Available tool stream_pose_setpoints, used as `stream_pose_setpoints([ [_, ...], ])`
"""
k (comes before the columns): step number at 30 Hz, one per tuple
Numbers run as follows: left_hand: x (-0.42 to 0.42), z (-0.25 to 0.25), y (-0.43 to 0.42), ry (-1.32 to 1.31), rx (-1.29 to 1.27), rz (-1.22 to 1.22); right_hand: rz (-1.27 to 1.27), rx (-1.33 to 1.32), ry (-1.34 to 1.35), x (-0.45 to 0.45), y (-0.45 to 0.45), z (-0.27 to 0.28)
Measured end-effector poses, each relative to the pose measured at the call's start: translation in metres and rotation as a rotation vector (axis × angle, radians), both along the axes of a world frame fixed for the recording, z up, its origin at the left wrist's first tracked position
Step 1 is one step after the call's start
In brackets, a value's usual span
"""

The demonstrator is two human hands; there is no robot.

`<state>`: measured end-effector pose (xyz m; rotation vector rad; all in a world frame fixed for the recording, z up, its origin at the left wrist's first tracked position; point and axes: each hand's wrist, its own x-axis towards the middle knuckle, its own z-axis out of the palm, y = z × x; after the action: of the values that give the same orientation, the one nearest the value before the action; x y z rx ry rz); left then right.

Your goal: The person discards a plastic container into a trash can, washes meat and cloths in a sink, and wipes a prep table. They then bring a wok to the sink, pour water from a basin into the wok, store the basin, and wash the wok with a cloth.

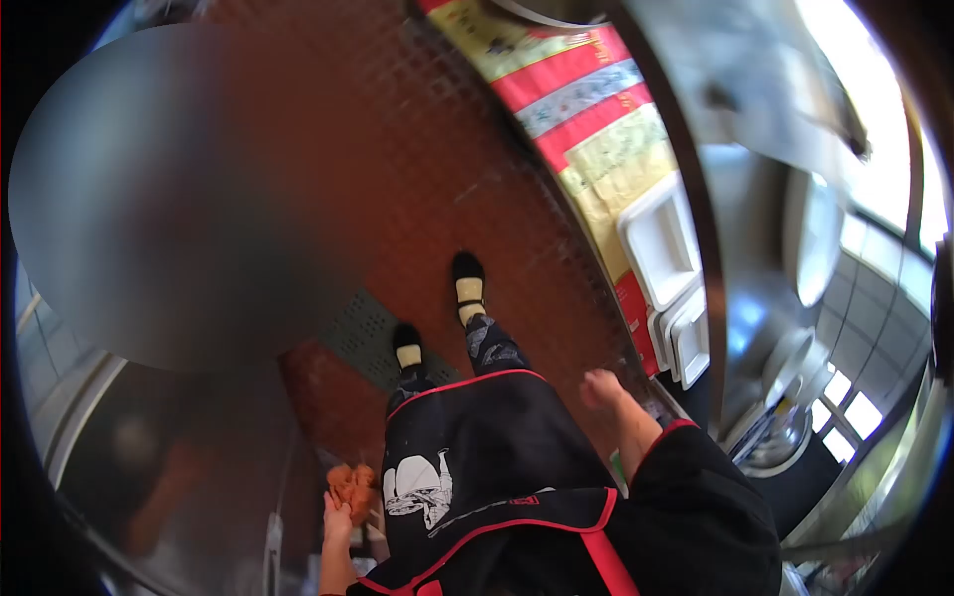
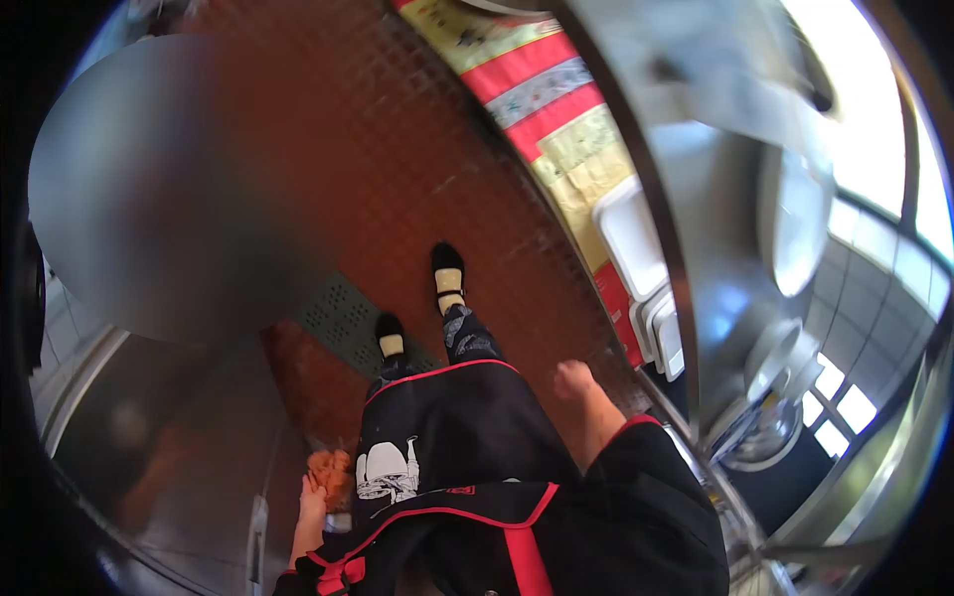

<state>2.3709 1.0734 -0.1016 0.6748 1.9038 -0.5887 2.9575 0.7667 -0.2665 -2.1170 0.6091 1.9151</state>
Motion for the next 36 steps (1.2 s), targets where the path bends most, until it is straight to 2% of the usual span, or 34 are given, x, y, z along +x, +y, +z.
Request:
stream_pose_setpoints([
  [2,-0.001,0.001,0.013,0.105,-0.014,-0.407,-0.255,-0.173,-0.111,-0.037,-0.038,0.054],
  [5,0.013,0.011,0.050,-0.298,0.304,-0.392,-0.519,-0.182,-0.178,-0.098,-0.082,0.135],
  [6,0.054,0.037,0.071,-0.225,0.334,-0.493,-0.600,-0.166,-0.206,-0.127,-0.101,0.155],
  [9,0.072,0.047,0.096,-0.447,0.713,-0.809,-0.762,-0.180,-0.260,-0.223,-0.164,0.188],
  [12,0.112,0.071,0.136,-0.631,0.716,-0.714,-0.741,-0.167,-0.138,-0.306,-0.182,0.215],
  [15,0.163,0.103,0.157,-0.768,0.771,-0.844,-0.781,-0.022,-0.054,-0.386,-0.201,0.219],
  [17,0.204,0.120,0.154,-0.936,0.740,-0.920,-1.074,-0.038,-0.232,-0.414,-0.187,0.260],
  [18,0.227,0.131,0.143,-1.010,0.734,-0.956,-1.145,-0.030,-0.280,-0.431,-0.193,0.273],
  [20,0.275,0.172,0.090,-1.166,0.677,-0.961,-1.261,-0.019,-0.378,-0.463,-0.208,0.289],
  [23,0.322,0.215,-0.018,-1.431,0.589,-0.955,-1.446,-0.010,-0.434,-0.526,-0.254,0.278],
  [26,0.344,0.255,-0.136,-1.575,0.373,-0.870,-1.599,-0.039,-0.448,-0.595,-0.294,0.279],
  [29,0.352,0.309,-0.250,-1.615,-0.005,-0.579,-1.712,-0.029,-0.461,-0.674,-0.350,0.255],
  [30,0.357,0.326,-0.281,-1.612,-0.004,-0.603,-1.752,-0.027,-0.467,-0.704,-0.366,0.246],
  [32,0.365,0.376,-0.357,-1.791,-0.435,-0.608,-1.778,-0.066,-0.514,-0.748,-0.414,0.241],
  [33,0.375,0.382,-0.387,-1.776,-0.446,-0.451,-1.789,-0.086,-0.529,-0.765,-0.432,0.244],
  [34,0.380,0.396,-0.426,-1.791,-0.618,-0.247,-1.862,-0.167,-0.586,-0.776,-0.447,0.252],
  [36,0.369,0.406,-0.520,-1.967,-0.669,-0.555,-1.967,-0.327,-0.697,-0.793,-0.483,0.262],
])
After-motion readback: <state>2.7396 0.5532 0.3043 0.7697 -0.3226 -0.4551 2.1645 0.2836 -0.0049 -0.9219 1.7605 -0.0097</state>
